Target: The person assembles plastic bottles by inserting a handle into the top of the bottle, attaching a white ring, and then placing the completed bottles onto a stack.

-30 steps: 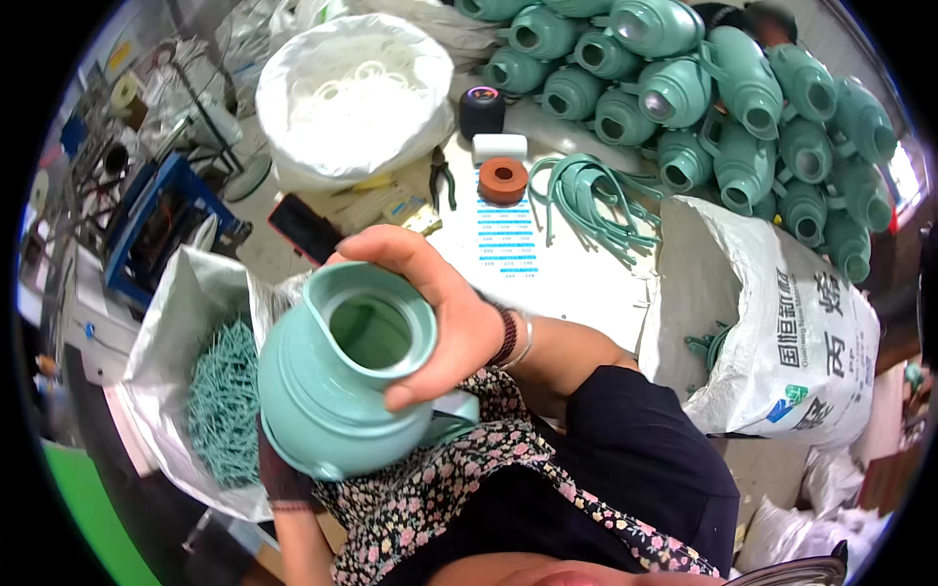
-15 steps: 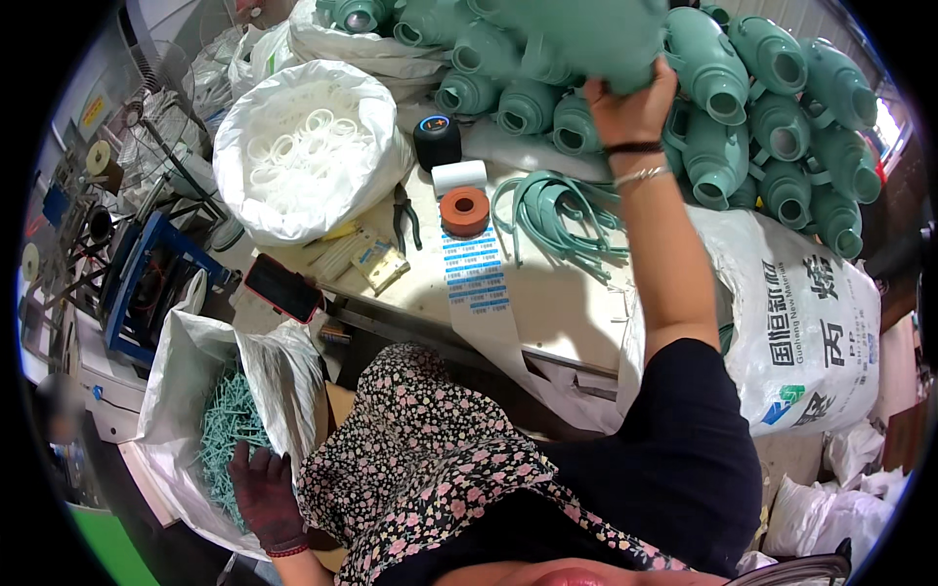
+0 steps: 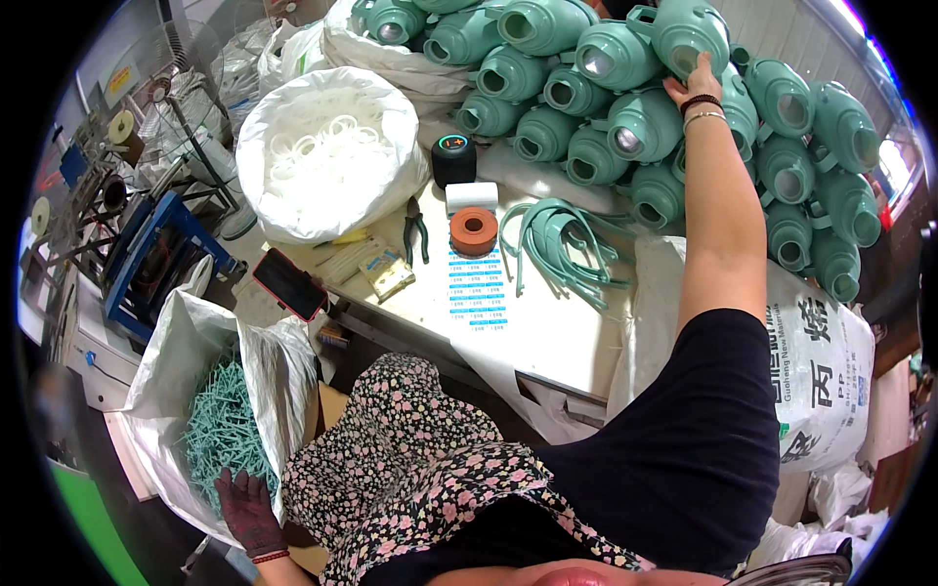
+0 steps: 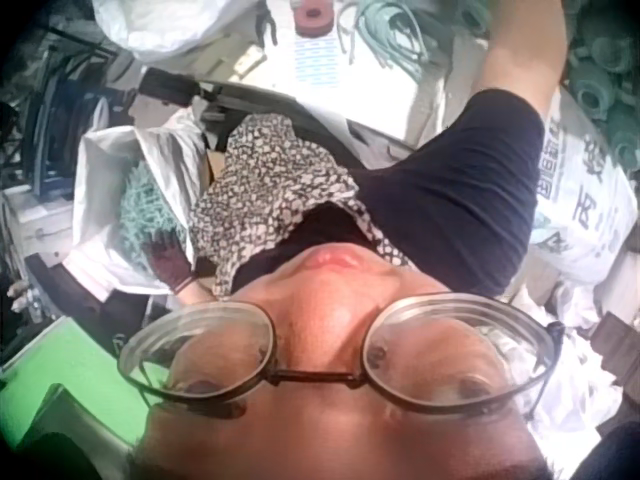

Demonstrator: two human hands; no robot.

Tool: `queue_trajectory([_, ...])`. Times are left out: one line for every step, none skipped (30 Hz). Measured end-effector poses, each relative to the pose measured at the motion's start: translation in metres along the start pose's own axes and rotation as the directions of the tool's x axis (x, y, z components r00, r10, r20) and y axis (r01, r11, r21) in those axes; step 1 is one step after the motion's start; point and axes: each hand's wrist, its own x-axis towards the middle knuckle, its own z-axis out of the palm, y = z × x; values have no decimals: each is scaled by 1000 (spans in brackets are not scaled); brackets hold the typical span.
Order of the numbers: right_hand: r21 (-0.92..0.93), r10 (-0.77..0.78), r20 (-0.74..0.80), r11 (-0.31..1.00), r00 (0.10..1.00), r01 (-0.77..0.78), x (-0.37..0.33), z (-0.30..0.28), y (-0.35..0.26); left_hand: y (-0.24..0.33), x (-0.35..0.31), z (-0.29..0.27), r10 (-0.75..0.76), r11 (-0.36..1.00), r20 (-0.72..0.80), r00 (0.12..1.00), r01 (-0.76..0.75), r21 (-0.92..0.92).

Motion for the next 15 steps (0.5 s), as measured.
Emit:
queue_trajectory([-93,1,-15,996,1000,-3,4,-3,2,-1,-1,-2,3,1000,-10,1000,-3,7])
queue_trajectory([-123,-87,-86,989,993,76,7,-4,8,-3,-1,-4,6,1000,-18,1000,-6,14])
queue_trajectory([-159,-173,-154,976,973,148,1,-2,12,-2,3,-13,-19,1000,41,999,18,14])
queue_trajectory([-199,-260,-217,955,941,218,-4,0,15,-3,7,-21,-26,1000,35,999,25,15])
queue_trajectory([-208,-260,-253,955,932,210,-11,0,18,-5,11,-28,-33,999,29,999,32,16])
queue_trajectory([-235,-304,-278,941,911,242,-10,-3,19,-7,13,-33,-41,999,26,999,40,18])
queue_trajectory([-263,-349,-300,925,888,274,-7,-4,23,-8,15,-37,-47,999,27,999,46,20])
queue_trajectory([-291,-393,-319,907,862,305,-5,-4,25,-9,17,-42,-52,998,28,998,52,21])
queue_trajectory([-311,-507,-270,851,819,424,-8,3,27,-9,17,-49,-55,998,21,998,55,19])
queue_trajectory([-319,-602,-206,787,772,528,-18,17,37,-9,16,-61,-58,998,13,998,58,1])
queue_trajectory([-312,-687,-140,714,713,626,-29,34,48,-10,23,-71,-59,998,2,998,59,-20])
queue_trajectory([-231,-715,19,676,698,699,-67,56,54,-9,23,-89,-54,998,-38,998,53,-40])
queue_trajectory([-97,-574,231,790,785,606,-104,71,55,-7,22,-100,-49,998,-67,997,45,-52])
queue_trajectory([5,-409,454,890,792,457,-146,78,58,-10,24,-100,-55,996,-62,997,50,-71])
queue_trajectory([57,-347,685,902,641,428,-195,75,58,-11,27,-99,-60,994,-50,997,55,-90])
